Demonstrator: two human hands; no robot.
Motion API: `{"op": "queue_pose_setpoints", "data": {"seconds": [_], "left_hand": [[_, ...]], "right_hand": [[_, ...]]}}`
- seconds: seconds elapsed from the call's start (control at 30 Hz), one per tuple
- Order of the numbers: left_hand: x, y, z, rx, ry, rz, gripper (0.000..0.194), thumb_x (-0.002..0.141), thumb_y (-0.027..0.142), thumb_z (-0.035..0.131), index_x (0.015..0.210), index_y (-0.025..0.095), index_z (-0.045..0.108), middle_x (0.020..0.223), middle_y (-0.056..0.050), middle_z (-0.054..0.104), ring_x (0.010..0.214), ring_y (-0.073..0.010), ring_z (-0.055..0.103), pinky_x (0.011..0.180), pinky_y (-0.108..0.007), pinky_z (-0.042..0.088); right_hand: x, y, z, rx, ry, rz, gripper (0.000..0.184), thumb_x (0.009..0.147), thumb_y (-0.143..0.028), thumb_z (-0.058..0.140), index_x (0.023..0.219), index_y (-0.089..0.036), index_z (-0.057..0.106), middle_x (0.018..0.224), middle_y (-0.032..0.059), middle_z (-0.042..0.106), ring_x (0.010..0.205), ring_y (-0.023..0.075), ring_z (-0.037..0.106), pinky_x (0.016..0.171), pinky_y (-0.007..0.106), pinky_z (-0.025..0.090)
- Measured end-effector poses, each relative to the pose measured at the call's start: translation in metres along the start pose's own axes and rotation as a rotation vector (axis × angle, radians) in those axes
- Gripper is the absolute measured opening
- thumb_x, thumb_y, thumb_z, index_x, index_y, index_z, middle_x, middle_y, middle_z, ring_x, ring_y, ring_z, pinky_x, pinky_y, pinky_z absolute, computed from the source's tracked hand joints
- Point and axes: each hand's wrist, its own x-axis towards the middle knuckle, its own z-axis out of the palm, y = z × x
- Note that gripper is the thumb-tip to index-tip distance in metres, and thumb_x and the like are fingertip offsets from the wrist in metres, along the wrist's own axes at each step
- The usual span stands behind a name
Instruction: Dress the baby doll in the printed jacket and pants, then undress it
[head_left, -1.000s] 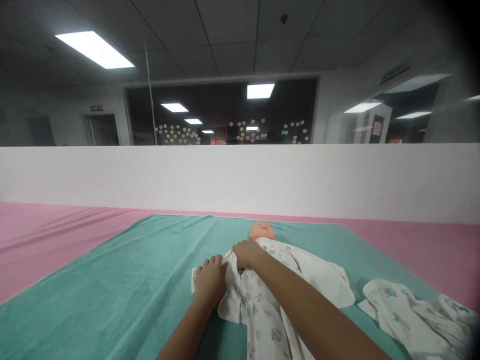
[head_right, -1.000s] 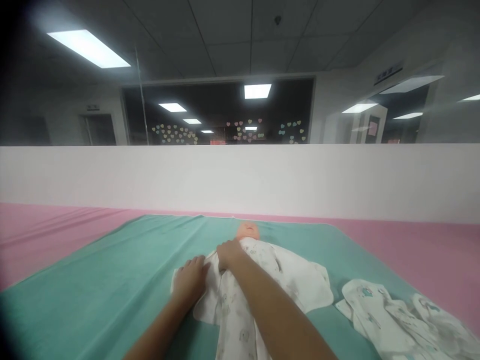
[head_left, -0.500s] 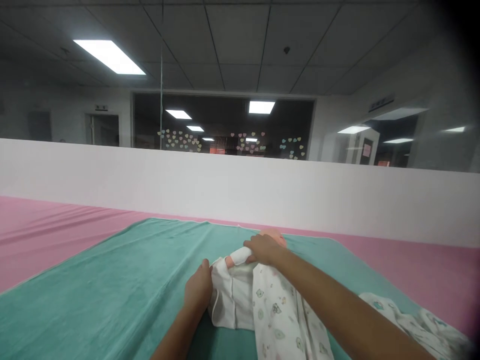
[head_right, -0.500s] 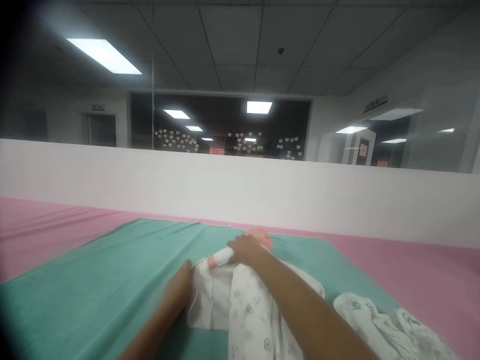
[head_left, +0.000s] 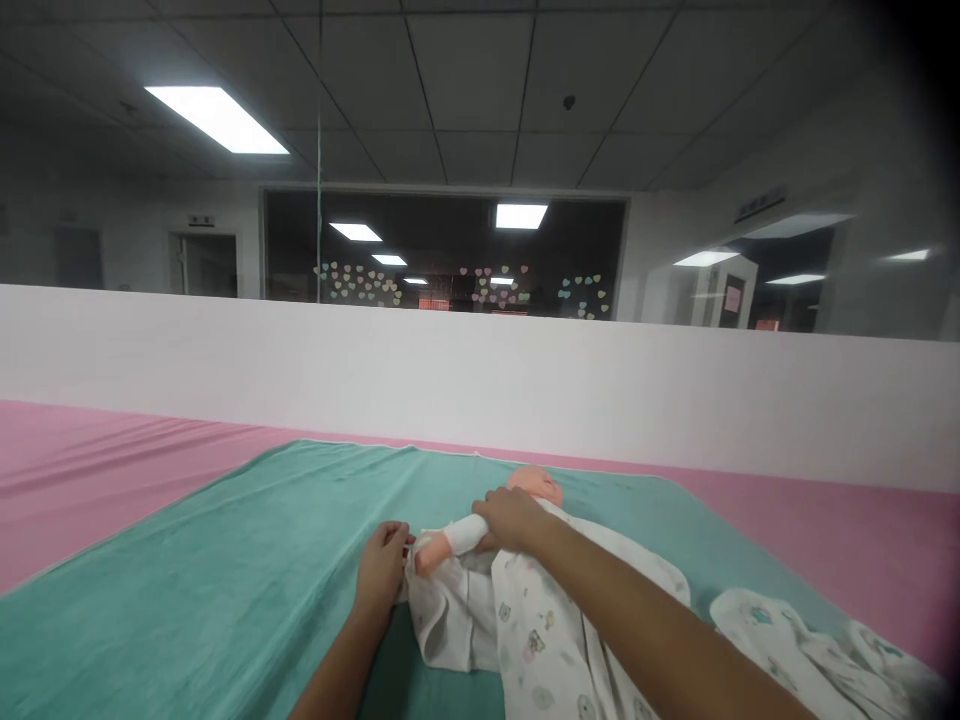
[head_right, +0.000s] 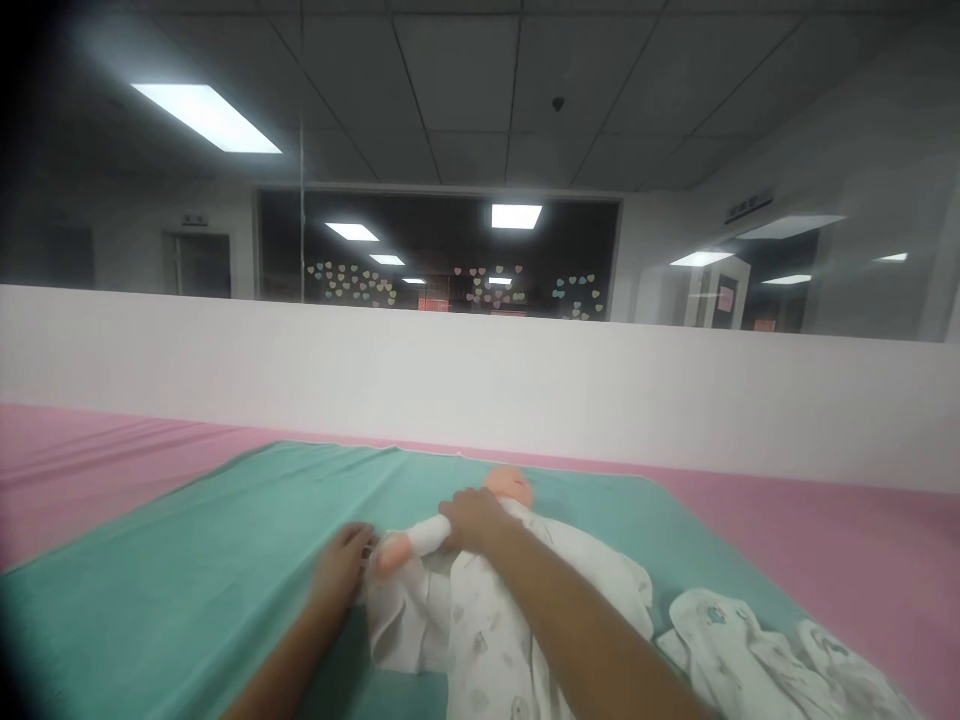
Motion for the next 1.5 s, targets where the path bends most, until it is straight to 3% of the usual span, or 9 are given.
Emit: {"op": "queue_pose_setpoints", "data": {"seconds": [0.17, 0.3, 0.5, 0.63, 0.73, 0.9, 1.1, 1.23, 1.5], "left_hand": [[-0.004, 0.000, 0.007, 0.160, -0.046, 0.085, 0.031, 0.086, 0.040, 0.031, 0.091, 0.019, 0.055, 0.090, -0.004, 0.066, 0.078, -0.0170, 0.062, 0.067, -0.027, 0.045], [-0.013, 0.001, 0.019, 0.536, -0.157, 0.346, 0.028, 0.088, 0.036, 0.033, 0.087, 0.023, 0.057, 0.093, -0.002, 0.065, 0.087, -0.0171, 0.058, 0.072, -0.026, 0.039], [-0.018, 0.005, 0.023, 0.622, -0.145, 0.368, 0.035, 0.092, 0.033, 0.023, 0.082, 0.022, 0.054, 0.084, -0.002, 0.063, 0.080, -0.0175, 0.057, 0.068, -0.027, 0.037], [-0.026, 0.013, 0.025, 0.577, -0.099, 0.449, 0.031, 0.089, 0.030, 0.027, 0.099, 0.023, 0.056, 0.102, -0.004, 0.062, 0.096, -0.0199, 0.056, 0.082, -0.031, 0.040], [-0.039, 0.027, 0.035, 0.578, -0.056, 0.545, 0.031, 0.087, 0.027, 0.031, 0.109, 0.022, 0.054, 0.117, -0.006, 0.056, 0.110, -0.0215, 0.049, 0.093, -0.034, 0.037], [-0.081, 0.086, 0.083, 0.568, -0.096, 0.679, 0.034, 0.089, 0.028, 0.029, 0.114, 0.024, 0.051, 0.123, -0.004, 0.053, 0.114, -0.0209, 0.046, 0.098, -0.034, 0.036], [-0.109, 0.160, 0.172, 0.804, -0.437, 0.889, 0.028, 0.082, 0.025, 0.042, 0.106, 0.022, 0.056, 0.115, -0.007, 0.056, 0.114, -0.0233, 0.044, 0.101, -0.039, 0.030], [-0.096, 0.168, 0.212, 1.052, -0.531, 0.782, 0.023, 0.074, 0.020, 0.048, 0.092, 0.016, 0.062, 0.103, -0.014, 0.060, 0.102, -0.0275, 0.052, 0.095, -0.044, 0.031], [-0.072, 0.168, 0.246, 1.159, -0.500, 0.661, 0.050, 0.062, 0.015, 0.061, 0.111, 0.011, 0.055, 0.110, -0.021, 0.056, 0.100, -0.0343, 0.053, 0.082, -0.046, 0.036]], "right_hand": [[0.017, -0.025, 0.028, 0.018, 0.002, -0.023, 0.041, 0.062, -0.043, 0.066, 0.097, -0.022, 0.060, 0.099, 0.0112, 0.064, 0.093, 0.0314, 0.059, 0.080, 0.047, 0.041], [0.002, 0.002, 0.025, 0.190, 0.062, 0.000, 0.037, 0.070, -0.044, 0.060, 0.100, -0.023, 0.061, 0.103, 0.0086, 0.065, 0.098, 0.0287, 0.058, 0.085, 0.044, 0.040], [-0.066, 0.072, 0.028, 0.486, 0.225, 0.134, 0.047, 0.094, -0.041, 0.018, 0.118, -0.024, 0.054, 0.122, 0.0039, 0.058, 0.109, 0.0181, 0.054, 0.090, 0.031, 0.040], [-0.124, 0.098, 0.072, 0.586, 0.418, 0.350, 0.048, 0.094, -0.040, 0.018, 0.122, -0.023, 0.054, 0.124, 0.0050, 0.057, 0.113, 0.0191, 0.050, 0.098, 0.033, 0.035], [-0.154, 0.111, 0.106, 0.451, 0.409, 0.386, 0.046, 0.091, -0.039, 0.030, 0.132, -0.026, 0.045, 0.135, 0.0028, 0.048, 0.123, 0.0208, 0.041, 0.104, 0.036, 0.027], [-0.165, 0.126, 0.125, 0.419, 0.389, 0.593, 0.048, 0.090, -0.042, 0.032, 0.131, -0.022, 0.047, 0.131, 0.0057, 0.051, 0.120, 0.0235, 0.043, 0.101, 0.037, 0.028], [-0.169, 0.138, 0.124, 0.330, 0.451, 0.773, 0.038, 0.092, -0.040, 0.030, 0.111, -0.021, 0.058, 0.113, 0.0105, 0.059, 0.106, 0.0246, 0.051, 0.086, 0.035, 0.038], [-0.177, 0.155, 0.129, 0.257, 0.391, 1.013, 0.042, 0.091, -0.045, 0.029, 0.091, -0.016, 0.059, 0.096, 0.0157, 0.060, 0.093, 0.0287, 0.056, 0.077, 0.038, 0.040], [-0.178, 0.174, 0.140, 0.371, 0.278, 1.033, 0.039, 0.092, -0.040, 0.022, 0.090, -0.017, 0.054, 0.091, 0.0142, 0.063, 0.081, 0.0256, 0.063, 0.067, 0.036, 0.043]]}}
